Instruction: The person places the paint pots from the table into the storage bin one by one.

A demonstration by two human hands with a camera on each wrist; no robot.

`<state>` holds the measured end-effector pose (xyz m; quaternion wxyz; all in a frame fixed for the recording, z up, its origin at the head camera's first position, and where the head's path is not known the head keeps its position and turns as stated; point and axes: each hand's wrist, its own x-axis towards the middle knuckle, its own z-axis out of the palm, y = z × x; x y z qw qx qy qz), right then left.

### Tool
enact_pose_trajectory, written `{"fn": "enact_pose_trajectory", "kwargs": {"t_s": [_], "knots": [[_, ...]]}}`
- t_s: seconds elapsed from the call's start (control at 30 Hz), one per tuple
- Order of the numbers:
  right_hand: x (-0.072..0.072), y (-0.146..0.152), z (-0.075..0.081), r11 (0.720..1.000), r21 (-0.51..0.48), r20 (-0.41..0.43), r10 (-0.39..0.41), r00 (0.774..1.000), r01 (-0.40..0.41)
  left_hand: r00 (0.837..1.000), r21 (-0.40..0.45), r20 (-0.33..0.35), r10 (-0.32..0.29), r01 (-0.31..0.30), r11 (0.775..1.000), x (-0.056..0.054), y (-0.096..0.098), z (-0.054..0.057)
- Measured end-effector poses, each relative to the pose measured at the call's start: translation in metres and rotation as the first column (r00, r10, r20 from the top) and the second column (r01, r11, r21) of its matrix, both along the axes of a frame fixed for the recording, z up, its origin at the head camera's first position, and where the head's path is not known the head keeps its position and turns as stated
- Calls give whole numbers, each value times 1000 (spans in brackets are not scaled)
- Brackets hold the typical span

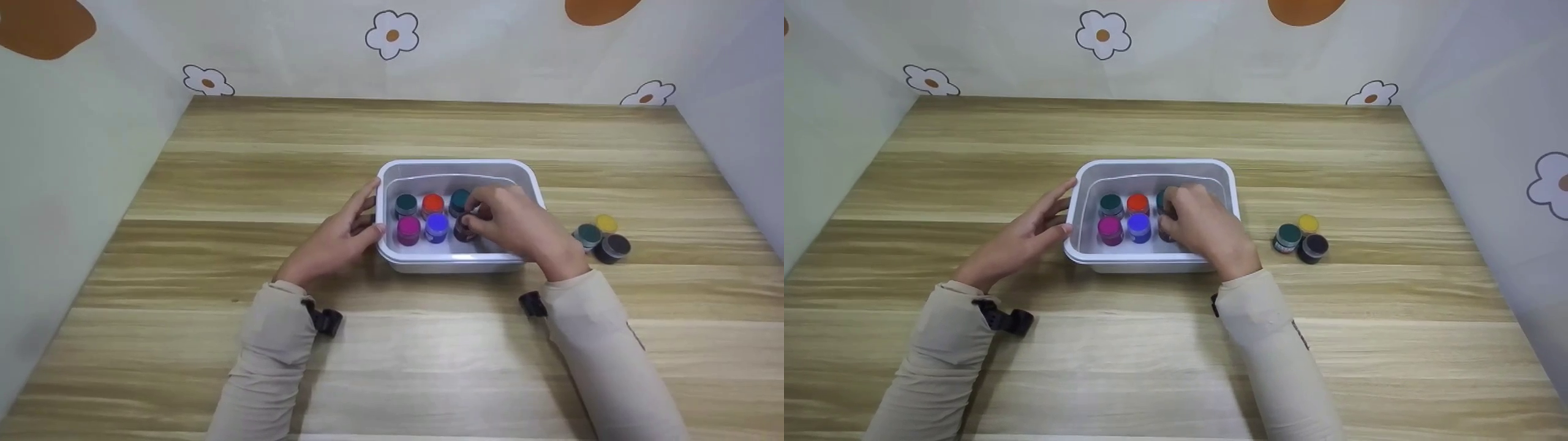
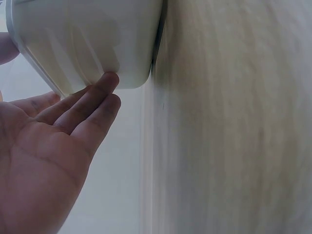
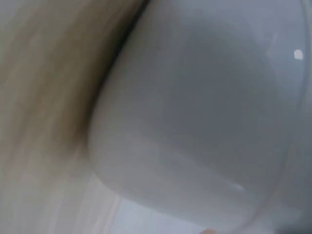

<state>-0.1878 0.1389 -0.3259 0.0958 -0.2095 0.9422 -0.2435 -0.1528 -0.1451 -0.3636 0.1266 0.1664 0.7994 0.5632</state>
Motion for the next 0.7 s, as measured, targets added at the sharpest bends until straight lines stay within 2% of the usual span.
{"fn": "enact_pose_trajectory", "kwargs": {"t_s": [0.13,0.27,0.43,0.5,0.57,0.7], "knots": [[0,11,9,999,-49,-65,-10,998,7,1000,7,-13,3,-3,1000,0,-1,0],[1,31,15,992,-128,-178,-47,983,24,1000,20,-13,-2,2,1000,0,0,-1],[4,67,18,971,-232,-341,-144,929,65,1000,26,-6,-1,1,1000,-1,1,-1],[7,84,17,965,-246,-369,-178,912,89,1000,22,-3,-3,3,1000,-1,1,-1],[10,102,14,960,-255,-350,-206,914,119,1000,12,-3,-2,2,1000,-1,1,-1],[18,136,7,954,-231,-214,-240,947,189,1000,6,-10,-4,4,1000,-1,0,-1]]}}
